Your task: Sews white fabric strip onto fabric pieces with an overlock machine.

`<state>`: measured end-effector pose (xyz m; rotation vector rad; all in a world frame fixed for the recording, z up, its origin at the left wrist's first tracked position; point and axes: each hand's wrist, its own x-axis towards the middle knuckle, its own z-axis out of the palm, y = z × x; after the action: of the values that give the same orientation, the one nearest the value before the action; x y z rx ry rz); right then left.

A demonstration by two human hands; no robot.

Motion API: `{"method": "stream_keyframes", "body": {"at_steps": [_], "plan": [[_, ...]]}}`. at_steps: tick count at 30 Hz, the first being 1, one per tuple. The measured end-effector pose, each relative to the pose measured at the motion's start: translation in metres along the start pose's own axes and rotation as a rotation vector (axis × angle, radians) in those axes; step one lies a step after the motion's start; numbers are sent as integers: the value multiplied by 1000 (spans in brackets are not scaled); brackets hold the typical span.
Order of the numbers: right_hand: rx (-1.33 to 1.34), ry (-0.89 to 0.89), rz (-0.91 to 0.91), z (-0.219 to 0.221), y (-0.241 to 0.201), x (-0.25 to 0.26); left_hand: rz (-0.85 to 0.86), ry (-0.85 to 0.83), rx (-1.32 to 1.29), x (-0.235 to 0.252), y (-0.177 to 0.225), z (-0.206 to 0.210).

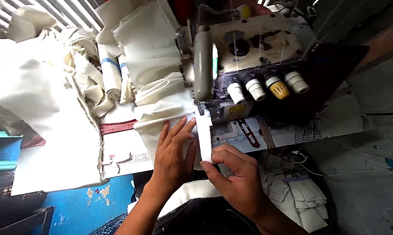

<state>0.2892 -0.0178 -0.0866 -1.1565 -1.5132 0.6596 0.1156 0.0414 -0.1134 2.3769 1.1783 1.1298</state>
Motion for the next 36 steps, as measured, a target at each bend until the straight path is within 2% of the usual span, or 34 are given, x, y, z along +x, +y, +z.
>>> {"method": "stream_keyframes", "body": {"at_steps": [4,11,17,22,28,36], "plan": [[-99,-11,-63,6,7,-7,4,-2,-31,8,-5,-3],[-125,17,-84,2,3,-5,1,39,26,13,-4,2],[-145,-16,-16,3,22,-20,24,24,82,12,-1,3],[13,9,171,13,52,-31,46,-7,98,11,0,1],[-24,22,126,8,35,-35,71,-38,128,12,-2,-2],[2,32,148,11,39,-30,50,-64,154,14,1,-2]]}}
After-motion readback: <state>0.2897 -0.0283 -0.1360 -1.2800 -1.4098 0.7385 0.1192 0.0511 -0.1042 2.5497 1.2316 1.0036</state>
